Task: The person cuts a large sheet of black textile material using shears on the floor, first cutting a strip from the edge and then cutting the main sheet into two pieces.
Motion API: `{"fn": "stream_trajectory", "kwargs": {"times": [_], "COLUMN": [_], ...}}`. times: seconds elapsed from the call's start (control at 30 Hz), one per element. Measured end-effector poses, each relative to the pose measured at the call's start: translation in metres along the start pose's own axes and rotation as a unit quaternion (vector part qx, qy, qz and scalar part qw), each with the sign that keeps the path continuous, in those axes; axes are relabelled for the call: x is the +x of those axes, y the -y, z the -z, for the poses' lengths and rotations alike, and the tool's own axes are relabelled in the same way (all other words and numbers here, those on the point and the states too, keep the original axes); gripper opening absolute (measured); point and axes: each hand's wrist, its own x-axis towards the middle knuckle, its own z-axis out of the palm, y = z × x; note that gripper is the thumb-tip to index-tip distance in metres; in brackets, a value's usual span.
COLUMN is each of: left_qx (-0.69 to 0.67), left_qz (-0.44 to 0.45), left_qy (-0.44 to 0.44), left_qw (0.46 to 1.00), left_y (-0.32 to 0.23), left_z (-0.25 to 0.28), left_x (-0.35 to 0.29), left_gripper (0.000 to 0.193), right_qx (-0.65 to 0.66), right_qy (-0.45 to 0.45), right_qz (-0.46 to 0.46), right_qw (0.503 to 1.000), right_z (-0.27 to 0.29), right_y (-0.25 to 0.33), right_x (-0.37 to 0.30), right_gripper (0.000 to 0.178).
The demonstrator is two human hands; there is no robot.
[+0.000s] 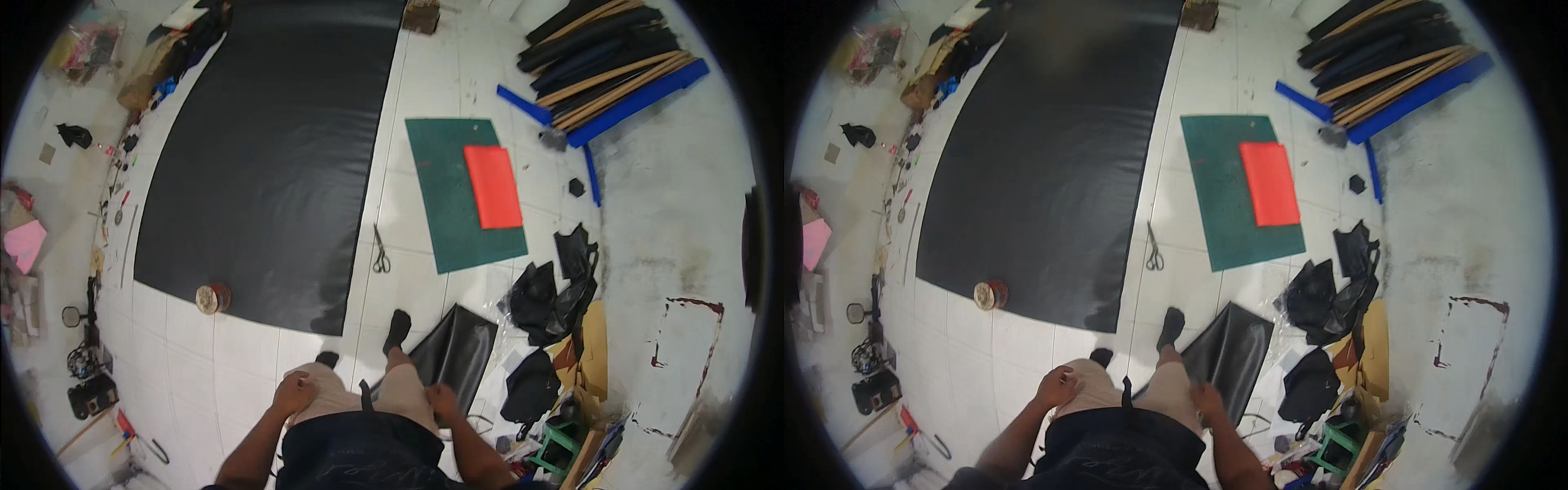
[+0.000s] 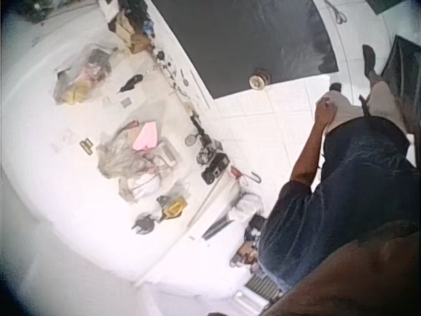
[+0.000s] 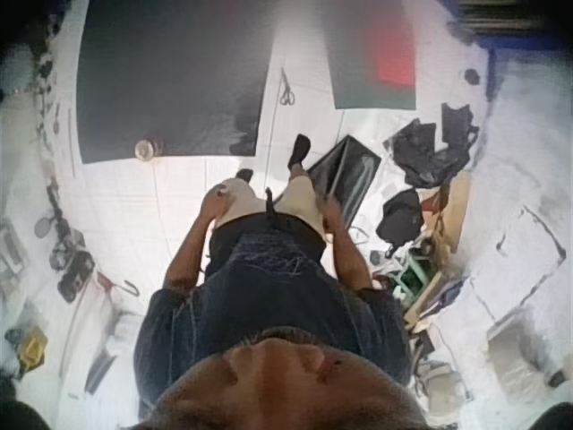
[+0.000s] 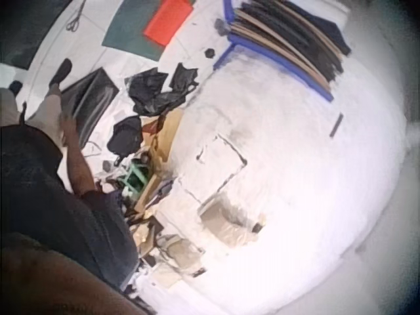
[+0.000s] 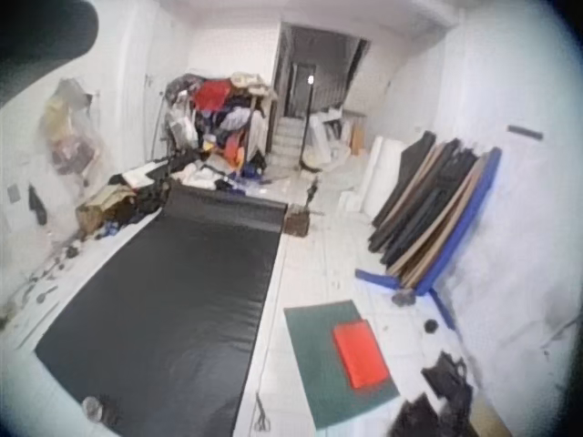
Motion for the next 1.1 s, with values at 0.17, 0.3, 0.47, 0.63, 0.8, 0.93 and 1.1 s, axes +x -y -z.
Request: {"fn": "stream_trajectory", "kwargs": {"times": [0.17,0.3,0.47,0.63,0.8,0.93,1.1], "left_qx": [0.052,0.025,-0.022,-0.092,0.076,-0.093,-0.364], "left_qz": [0.12,0.202,0.312,0.369,0.326,0.436,0.5], "left_qy": [-0.04,0.065,0.111,0.046,0.009,-0.049,-0.155], "left_qw": [0.991,0.977,0.943,0.924,0.942,0.894,0.771], "left_y": [0.014,0.011,0.012,0.021,0.011,0.024,0.05], "left_z": [-0.078,-0.16,-0.238,-0.268,-0.256,-0.261,-0.288], "left_x": [-0.019,-0.013,0.026,0.062,0.06,0.049,0.038], "left_gripper": [0.048,0.07,0.08,0.063,0.061,0.059,0.056], "right_qx": [-0.066,-0.058,-0.186,-0.237,-0.153,-0.145,-0.13], "right_qy": [0.021,0.055,0.149,0.058,-0.075,-0.091,-0.169], "right_qz": [0.122,0.152,0.207,0.295,0.218,0.155,0.236], "right_qw": [0.99,0.985,0.949,0.924,0.961,0.973,0.948], "right_z": [0.072,0.055,-0.032,-0.126,-0.174,-0.198,-0.217], "right_y": [0.041,0.097,0.117,0.173,0.221,0.263,0.211], "right_x": [0.122,0.227,0.341,0.5,0.6,0.569,0.566], "right_gripper": [0.035,0.035,0.032,0.032,0.049,0.054,0.05]}}
